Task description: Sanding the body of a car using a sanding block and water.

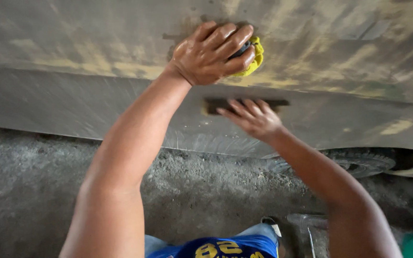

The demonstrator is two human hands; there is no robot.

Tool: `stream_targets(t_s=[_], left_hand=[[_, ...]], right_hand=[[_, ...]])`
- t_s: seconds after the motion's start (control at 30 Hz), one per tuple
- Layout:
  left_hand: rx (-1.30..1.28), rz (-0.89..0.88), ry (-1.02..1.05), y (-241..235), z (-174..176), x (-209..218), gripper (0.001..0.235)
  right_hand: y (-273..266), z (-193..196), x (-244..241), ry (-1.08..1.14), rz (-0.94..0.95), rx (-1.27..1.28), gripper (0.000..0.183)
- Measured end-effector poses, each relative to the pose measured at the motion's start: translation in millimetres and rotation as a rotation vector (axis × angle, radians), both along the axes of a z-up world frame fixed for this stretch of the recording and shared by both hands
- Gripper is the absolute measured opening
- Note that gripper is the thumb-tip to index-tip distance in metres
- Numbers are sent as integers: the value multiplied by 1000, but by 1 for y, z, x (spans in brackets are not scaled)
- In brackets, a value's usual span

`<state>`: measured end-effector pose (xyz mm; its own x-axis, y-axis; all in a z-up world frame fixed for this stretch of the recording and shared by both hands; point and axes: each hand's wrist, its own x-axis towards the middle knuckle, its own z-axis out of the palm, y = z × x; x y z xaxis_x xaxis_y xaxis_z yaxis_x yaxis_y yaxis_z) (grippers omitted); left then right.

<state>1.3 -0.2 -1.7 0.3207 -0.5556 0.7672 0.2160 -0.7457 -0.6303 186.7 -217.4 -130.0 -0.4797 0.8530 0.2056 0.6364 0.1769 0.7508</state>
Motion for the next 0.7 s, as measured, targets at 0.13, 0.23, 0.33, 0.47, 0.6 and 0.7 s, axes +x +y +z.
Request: stream_targets(t_s=[0.13, 0.23, 0.33, 0.47, 0.6, 0.7], left_hand=[[-24, -34, 0, 0, 0, 0, 31], [-16, -28, 5, 1, 2, -1, 30], [4, 1, 9, 1, 1, -1, 30], [3, 21, -15, 1, -2, -1, 29], [-29, -18, 37, -1, 0, -2, 29], [13, 19, -4, 0, 2, -4, 28]], right_hand=[[79, -18, -90, 286, -464, -601, 67], [89, -75, -97, 136, -261, -588, 71], [60, -94, -72, 213, -296, -718, 77], [-15, -54, -5, 235, -614, -741, 77], [-31, 30, 12, 151, -677, -520, 80], [10, 10, -7, 199, -155, -83, 68]])
